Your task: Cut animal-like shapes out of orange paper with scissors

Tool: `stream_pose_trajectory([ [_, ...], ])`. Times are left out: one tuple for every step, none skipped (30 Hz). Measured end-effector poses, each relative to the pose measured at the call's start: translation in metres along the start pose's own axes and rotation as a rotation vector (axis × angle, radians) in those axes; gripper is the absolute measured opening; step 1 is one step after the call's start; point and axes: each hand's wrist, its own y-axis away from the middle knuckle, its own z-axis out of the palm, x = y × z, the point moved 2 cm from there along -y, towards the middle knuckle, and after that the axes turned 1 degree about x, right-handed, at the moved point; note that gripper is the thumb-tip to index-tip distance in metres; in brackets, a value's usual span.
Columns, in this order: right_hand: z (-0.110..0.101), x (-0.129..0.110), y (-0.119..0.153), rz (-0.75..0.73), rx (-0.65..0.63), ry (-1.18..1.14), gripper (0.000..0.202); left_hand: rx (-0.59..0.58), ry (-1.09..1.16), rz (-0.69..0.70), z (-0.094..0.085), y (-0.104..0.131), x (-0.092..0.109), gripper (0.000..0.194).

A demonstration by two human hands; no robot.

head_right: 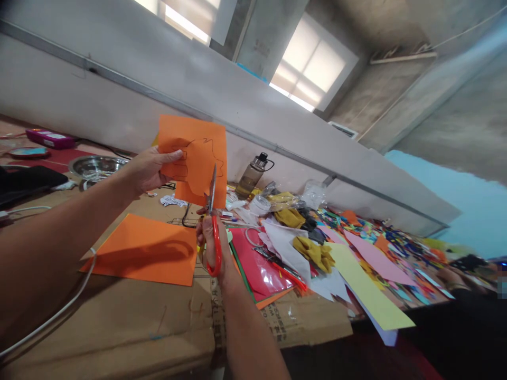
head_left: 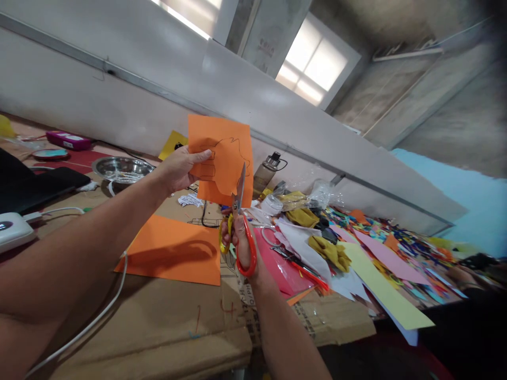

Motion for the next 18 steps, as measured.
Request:
stream_pose_trajectory([
  [-0.0004,-0.0006,0.0008,-0.006,0.004,0.010,0.062,-0.001,-0.009,-0.004,0.0001,0.0005,0.0001,0.030],
  [-0.0006,-0.0010,0.0015,-0.009,0.010,0.017,0.061,0.000,-0.016,-0.008,0.0002,0.0009,0.0001,0.032],
  [-0.0008,-0.0012,0.0020,-0.009,0.019,0.024,0.060,0.001,-0.020,-0.011,0.0003,0.0014,0.0000,0.033],
  [-0.0009,-0.0012,0.0023,-0.007,0.031,0.030,0.060,0.003,-0.021,-0.016,0.0005,0.0017,-0.0001,0.033],
  [-0.0011,-0.0009,0.0023,-0.005,0.044,0.036,0.060,0.004,-0.019,-0.021,0.0008,0.0020,-0.0002,0.033],
  [-0.0013,-0.0005,0.0021,-0.002,0.053,0.043,0.061,0.006,-0.014,-0.023,0.0012,0.0023,-0.0003,0.032],
  [-0.0014,0.0000,0.0019,-0.002,0.056,0.044,0.062,0.009,-0.006,-0.020,0.0018,0.0025,-0.0002,0.031],
  [-0.0013,0.0005,0.0017,-0.002,0.050,0.041,0.063,0.012,0.001,-0.015,0.0023,0.0027,0.0001,0.029],
  [-0.0012,0.0008,0.0016,-0.005,0.039,0.036,0.063,0.019,0.007,-0.008,0.0028,0.0027,0.0003,0.028],
  [-0.0009,0.0009,0.0016,-0.009,0.020,0.032,0.064,0.029,0.010,0.000,0.0031,0.0027,0.0006,0.026],
  [-0.0006,0.0008,0.0018,-0.015,0.003,0.033,0.064,0.042,0.007,0.006,0.0033,0.0026,0.0007,0.026],
  [-0.0003,0.0005,0.0022,-0.022,-0.014,0.041,0.064,0.054,0.002,0.008,0.0032,0.0024,0.0007,0.026],
  [-0.0001,0.0000,0.0026,-0.031,-0.025,0.054,0.064,0.063,-0.004,0.007,0.0031,0.0022,0.0006,0.026],
  [0.0000,-0.0004,0.0030,-0.038,-0.033,0.069,0.064,0.066,-0.008,0.005,0.0029,0.0019,0.0004,0.026],
  [0.0000,-0.0007,0.0034,-0.042,-0.034,0.081,0.064,0.064,-0.010,0.002,0.0028,0.0017,0.0001,0.026],
  [-0.0001,-0.0008,0.0036,-0.041,-0.033,0.087,0.064,0.058,-0.010,0.000,0.0027,0.0015,-0.0002,0.026],
  [-0.0003,-0.0007,0.0036,-0.038,-0.029,0.084,0.064,0.052,-0.008,0.002,0.0027,0.0013,-0.0004,0.025],
  [-0.0006,-0.0006,0.0035,-0.032,-0.024,0.077,0.065,0.047,-0.008,0.006,0.0026,0.0011,-0.0005,0.024],
])
